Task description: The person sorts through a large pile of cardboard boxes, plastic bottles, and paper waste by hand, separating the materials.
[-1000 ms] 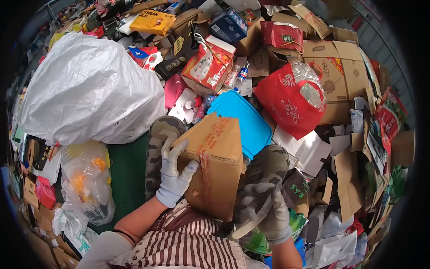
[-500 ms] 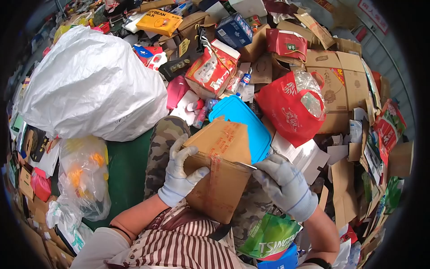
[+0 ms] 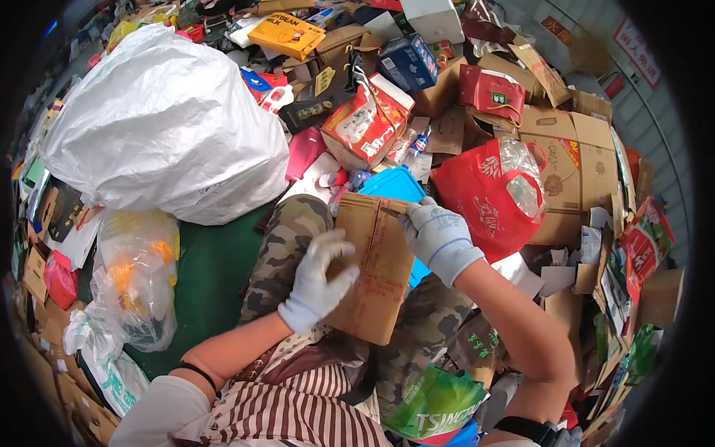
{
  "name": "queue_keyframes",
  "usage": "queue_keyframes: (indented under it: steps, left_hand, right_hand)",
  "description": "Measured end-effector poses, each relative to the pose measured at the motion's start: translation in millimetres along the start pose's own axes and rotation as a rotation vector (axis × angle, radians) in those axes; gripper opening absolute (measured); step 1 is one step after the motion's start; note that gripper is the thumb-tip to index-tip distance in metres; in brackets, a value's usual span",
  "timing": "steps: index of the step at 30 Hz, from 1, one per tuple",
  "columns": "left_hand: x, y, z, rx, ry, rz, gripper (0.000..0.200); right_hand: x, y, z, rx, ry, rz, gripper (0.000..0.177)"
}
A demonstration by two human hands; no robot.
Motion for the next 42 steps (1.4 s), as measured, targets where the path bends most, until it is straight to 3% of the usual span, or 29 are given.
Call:
queue_keyframes:
  steps: [1, 3, 5, 6, 9, 10, 13, 17, 18, 24, 33, 42]
  left_hand:
    - [28.9, -4.0, 1.1, -0.014, 0.104, 0.055, 0.038]
    - [87.0, -18.4, 13.7, 0.105, 0.165, -0.044, 0.044]
    - [123.4, -26.3, 36.7, 0.387, 0.068, 0.003, 0.047]
    - [136.7, -38.7, 51.1, 0.349, -0.134, -0.121, 0.045]
    - [127.6, -48.9, 67.2, 0.274, -0.375, -0.196, 0.042]
    - [116.3, -48.7, 67.7, 0.19, -0.322, -0.163, 0.04]
    - [73.6, -15.6, 49.3, 0.31, -0.124, 0.079, 0.043]
    - [50.4, 1.2, 20.0, 0.246, -0.089, 0.092, 0.044]
    - [45.9, 5.9, 14.0, 0.244, -0.083, 0.077, 0.044]
    - [25.6, 16.3, 1.0, 0.242, 0.008, 0.085, 0.045]
    - [19.6, 22.3, -6.7, 0.178, 0.091, 0.155, 0.045]
    - [18.0, 23.1, -14.4, 0.159, 0.116, 0.169, 0.045]
  right_hand:
    - [-0.1, 11.7, 10.3, 0.01, 0.034, 0.027, 0.014]
    - [3.2, 21.0, 22.8, 0.024, 0.049, 0.097, 0.012]
    - [1.6, 15.5, 31.8, 0.024, 0.114, 0.057, 0.011]
    - [-1.6, 11.2, 35.3, 0.001, 0.134, 0.022, 0.01]
    - [-14.8, 4.8, 23.4, 0.027, 0.092, 0.044, 0.01]
    - [-20.8, 13.7, 17.9, 0.078, 0.081, 0.094, 0.011]
    - [-32.8, 26.2, -3.8, 0.506, 0.144, 0.217, 0.016]
    - [-31.7, 7.3, -30.2, 0.545, -0.154, 0.211, 0.016]
    - [-30.3, 8.0, -29.8, 0.493, -0.151, 0.075, 0.018]
    - [-5.6, -8.1, -31.8, 0.193, -0.403, -0.149, 0.026]
    - [27.5, -28.5, -49.1, 0.106, -0.647, -0.191, 0.026]
    - [34.4, -36.4, -48.7, 0.069, -0.677, -0.213, 0.026]
Point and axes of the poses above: each hand's wrist, its own x-axis towards the middle knuckle, its own z-axis out of the palm, y = z × x, the point moved 4 cm from there along x, towards the middle knuckle, and after that the axes turned 14 degrees about -z, right-handed, at the moved point
